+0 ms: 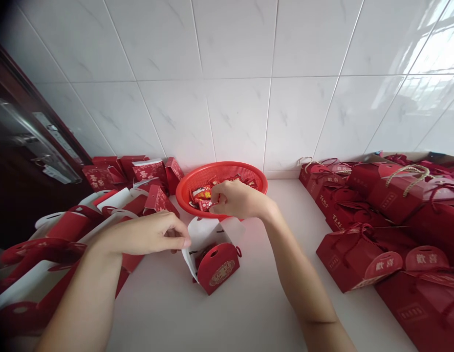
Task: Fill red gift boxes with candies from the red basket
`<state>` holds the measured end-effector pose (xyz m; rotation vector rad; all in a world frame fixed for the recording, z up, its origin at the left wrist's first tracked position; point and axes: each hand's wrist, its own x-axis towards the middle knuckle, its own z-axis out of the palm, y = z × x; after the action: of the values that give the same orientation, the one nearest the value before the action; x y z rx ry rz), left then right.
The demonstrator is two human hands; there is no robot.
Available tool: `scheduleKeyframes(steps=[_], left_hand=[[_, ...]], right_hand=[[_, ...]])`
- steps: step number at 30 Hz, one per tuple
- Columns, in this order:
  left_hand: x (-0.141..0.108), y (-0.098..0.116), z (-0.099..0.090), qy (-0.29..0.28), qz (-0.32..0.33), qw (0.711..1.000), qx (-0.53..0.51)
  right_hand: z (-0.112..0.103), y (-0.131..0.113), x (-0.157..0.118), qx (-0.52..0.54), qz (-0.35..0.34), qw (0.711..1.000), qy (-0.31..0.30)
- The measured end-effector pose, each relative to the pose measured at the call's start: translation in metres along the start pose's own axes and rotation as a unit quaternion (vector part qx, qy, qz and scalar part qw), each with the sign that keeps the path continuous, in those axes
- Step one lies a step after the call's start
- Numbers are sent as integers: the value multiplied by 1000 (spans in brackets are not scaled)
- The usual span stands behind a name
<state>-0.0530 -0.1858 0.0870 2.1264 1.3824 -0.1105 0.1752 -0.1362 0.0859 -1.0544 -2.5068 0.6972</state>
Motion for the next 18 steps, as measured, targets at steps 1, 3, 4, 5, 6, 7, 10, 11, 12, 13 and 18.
scheduleKeyframes(steps=[1,3,4,5,6,7,10,11,12,13,18], left_hand=[[-1,0,0,-3,4,1000,0],[-4,0,-1,-3,17,1000,2],[-6,0,0,1,22,1000,5],[-7,-1,0,5,26,1000,9],[-8,-1,0,9,28,1000,11],[-9,-1,0,12,31,999,10],[-13,-2,0,19,41,999,6],[-15,-1,0,22,45,999,7],[-16,-1,1,25,47,999,10],[-18,-1,1,27,50,998,16],[-22,0,4,45,76,996,34]], right_hand=[[-1,1,0,-11,4,1000,-3],[-2,3,0,-29,17,999,-10],[-1,4,0,-35,26,999,-12],[0,5,-1,-39,37,998,-14],[2,5,-1,-44,50,998,-16],[5,5,-2,-52,65,996,-19],[16,3,-11,-86,107,990,-24],[20,2,-16,-92,120,988,-22],[24,2,-21,-93,131,987,-18],[28,1,-28,-89,141,986,-13],[52,0,-62,-57,142,988,32]])
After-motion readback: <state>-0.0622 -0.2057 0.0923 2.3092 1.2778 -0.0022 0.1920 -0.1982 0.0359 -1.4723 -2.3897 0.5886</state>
